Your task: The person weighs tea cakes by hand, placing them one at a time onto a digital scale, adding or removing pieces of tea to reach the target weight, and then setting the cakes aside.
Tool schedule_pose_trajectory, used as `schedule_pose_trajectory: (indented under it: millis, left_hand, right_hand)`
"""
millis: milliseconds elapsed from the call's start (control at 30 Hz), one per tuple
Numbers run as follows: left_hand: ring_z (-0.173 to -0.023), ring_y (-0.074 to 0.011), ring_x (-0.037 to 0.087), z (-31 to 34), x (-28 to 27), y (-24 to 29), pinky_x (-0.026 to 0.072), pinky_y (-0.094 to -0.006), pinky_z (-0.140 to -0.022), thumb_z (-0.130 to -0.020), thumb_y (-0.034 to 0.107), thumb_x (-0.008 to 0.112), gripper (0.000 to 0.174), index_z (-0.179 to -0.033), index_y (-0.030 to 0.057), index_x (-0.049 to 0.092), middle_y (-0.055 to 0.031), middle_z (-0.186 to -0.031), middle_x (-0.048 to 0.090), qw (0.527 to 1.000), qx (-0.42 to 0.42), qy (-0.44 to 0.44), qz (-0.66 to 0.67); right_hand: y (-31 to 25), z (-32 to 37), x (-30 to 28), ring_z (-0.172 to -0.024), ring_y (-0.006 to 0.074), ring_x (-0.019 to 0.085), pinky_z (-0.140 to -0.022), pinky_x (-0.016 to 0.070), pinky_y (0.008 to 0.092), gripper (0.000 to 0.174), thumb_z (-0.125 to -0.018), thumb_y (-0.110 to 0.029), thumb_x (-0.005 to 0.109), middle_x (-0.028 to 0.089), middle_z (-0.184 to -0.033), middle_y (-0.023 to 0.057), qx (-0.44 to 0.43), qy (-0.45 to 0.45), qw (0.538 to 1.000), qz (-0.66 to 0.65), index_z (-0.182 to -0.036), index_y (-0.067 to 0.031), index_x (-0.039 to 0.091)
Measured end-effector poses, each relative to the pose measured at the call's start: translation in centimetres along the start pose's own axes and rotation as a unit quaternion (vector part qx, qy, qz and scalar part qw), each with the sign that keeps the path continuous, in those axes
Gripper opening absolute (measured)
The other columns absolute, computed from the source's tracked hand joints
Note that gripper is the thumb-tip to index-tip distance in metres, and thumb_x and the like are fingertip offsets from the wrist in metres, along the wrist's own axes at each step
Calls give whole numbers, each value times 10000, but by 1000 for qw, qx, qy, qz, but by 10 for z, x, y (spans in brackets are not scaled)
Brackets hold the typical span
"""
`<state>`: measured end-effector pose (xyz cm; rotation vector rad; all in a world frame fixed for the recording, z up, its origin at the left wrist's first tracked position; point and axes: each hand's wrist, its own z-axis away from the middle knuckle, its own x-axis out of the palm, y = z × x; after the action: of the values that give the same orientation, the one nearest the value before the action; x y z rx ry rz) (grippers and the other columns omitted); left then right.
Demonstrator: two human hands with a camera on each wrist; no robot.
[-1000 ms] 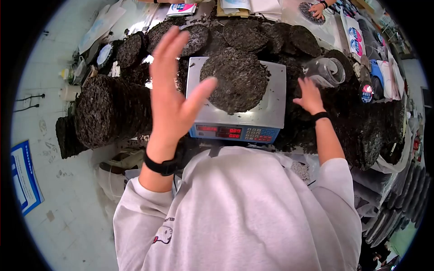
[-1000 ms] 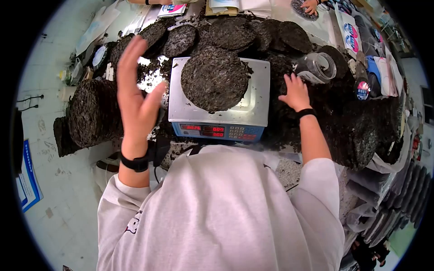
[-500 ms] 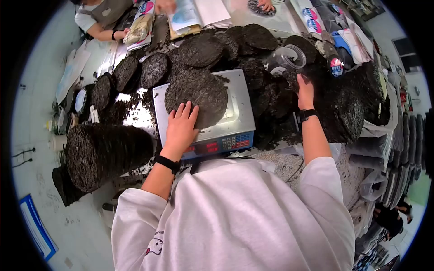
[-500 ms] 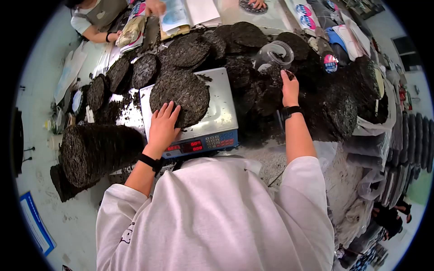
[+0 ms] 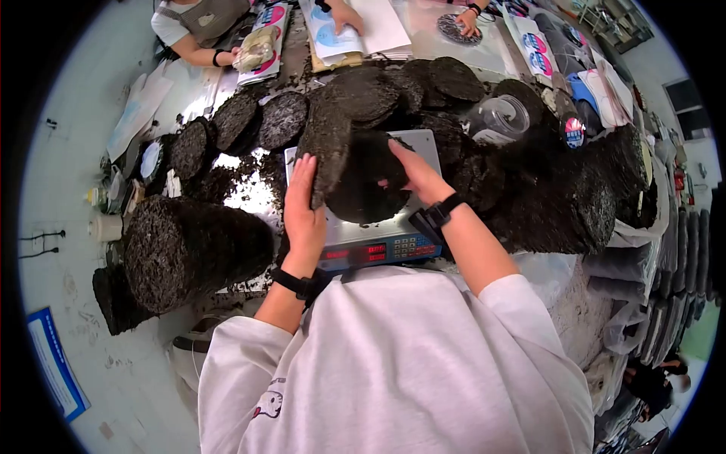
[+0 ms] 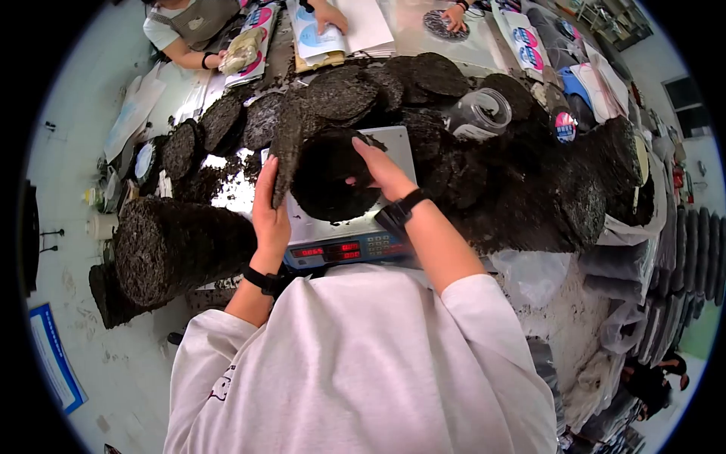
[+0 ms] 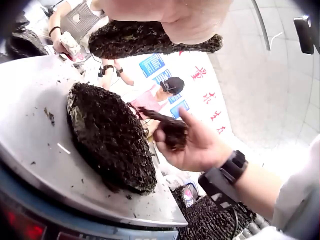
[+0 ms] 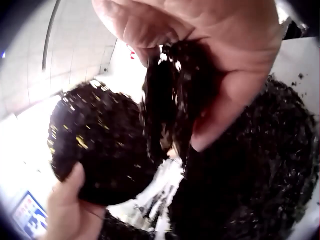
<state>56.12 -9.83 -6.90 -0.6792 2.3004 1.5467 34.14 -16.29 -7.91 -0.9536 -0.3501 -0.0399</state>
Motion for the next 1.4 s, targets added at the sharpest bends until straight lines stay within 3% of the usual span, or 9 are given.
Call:
schedule_pose_trajectory:
  millis: [333, 400, 533, 600, 667, 733, 1133, 1300, 1400]
  left_hand:
    - [-1335, -340, 347, 12, 24, 7, 265, -442, -1091, -731, -93, 491, 626, -1332, 77, 471, -145, -1399, 435, 992, 68, -39, -103]
    - [-1286, -345, 399, 14, 35, -4, 281, -492, -1072, -731, -30, 529, 591, -1309, 88, 493, -154, -1363, 463, 948, 167, -146, -227]
    - [-1279, -346, 395, 25, 43, -13, 282, -493, -1068, -729, 65, 581, 573, -1296, 82, 500, -152, -1362, 459, 916, 170, -235, -276]
    - [-1303, -338, 362, 25, 40, -7, 269, -491, -1078, -697, 105, 641, 639, -1315, 91, 479, -143, -1392, 424, 919, 141, -258, -262]
    - [-1326, -334, 326, 21, 36, -7, 253, -481, -1092, -666, 123, 686, 715, -1341, 99, 448, -140, -1416, 389, 927, 116, -278, -224]
    - [-1344, -345, 292, 25, 39, -13, 234, -479, -1106, -642, 95, 705, 772, -1360, 106, 423, -150, -1439, 346, 935, 101, -278, -197]
    - [-1347, -404, 273, 7, -2, -26, 240, -514, -1100, -695, 264, 772, 751, -1336, 65, 434, -207, -1438, 328, 971, 38, -212, -102]
    - [-1236, -431, 430, 16, -142, 30, 342, -529, -1014, -652, 145, 754, 547, -1160, 29, 587, -220, -1348, 449, 964, 71, -4, -256]
    - [-1275, -434, 374, 26, -211, 62, 334, -537, -1019, -621, 203, 786, 739, -1284, 44, 502, -203, -1360, 445, 887, -10, 138, -440]
  right_hand:
    - [6, -27, -52, -682, 146, 618, -636, 472, 294, 372, -916, -435, 453, 621, -765, 37, 67, 100, 968, 220, -983, -88, 569]
    - [5, -29, -91, -908, 364, 626, -803, 468, 467, 502, -891, -494, 464, 657, -927, 168, -76, 251, 845, 466, -1139, -60, 518]
    - [1, 4, -145, -1146, 432, 474, -950, 403, 459, 653, -851, -419, 611, 501, -1234, 281, -233, 352, 644, 638, -1261, 57, 433]
    - [-3, 19, -143, -1062, 343, 556, -898, 451, 417, 596, -837, -361, 656, 558, -1167, 204, -266, 345, 736, 519, -1231, 38, 458]
    - [-5, 42, -108, -975, 212, 584, -831, 485, 344, 545, -830, -321, 678, 572, -1109, 106, -140, 156, 957, 200, -1208, 15, 474]
    - [32, 51, -82, -1021, 143, 561, -830, 494, 327, 487, -861, -259, 657, 555, -1160, 54, -52, 80, 990, 107, -1250, -34, 469]
    - [44, -47, 12, -1100, 203, 557, -930, 464, 360, 446, -859, -35, 603, 573, -1216, 74, -19, 25, 995, -92, -1282, -41, 462]
    - [4, -169, 41, -1085, 233, 576, -936, 481, 392, 334, -857, -9, 612, 600, -1173, 94, -21, -28, 983, -180, -1182, -30, 533]
    - [-20, -240, 54, -1061, 242, 579, -921, 485, 419, 305, -842, -10, 638, 601, -1151, 106, -16, -53, 983, -175, -1133, -15, 544]
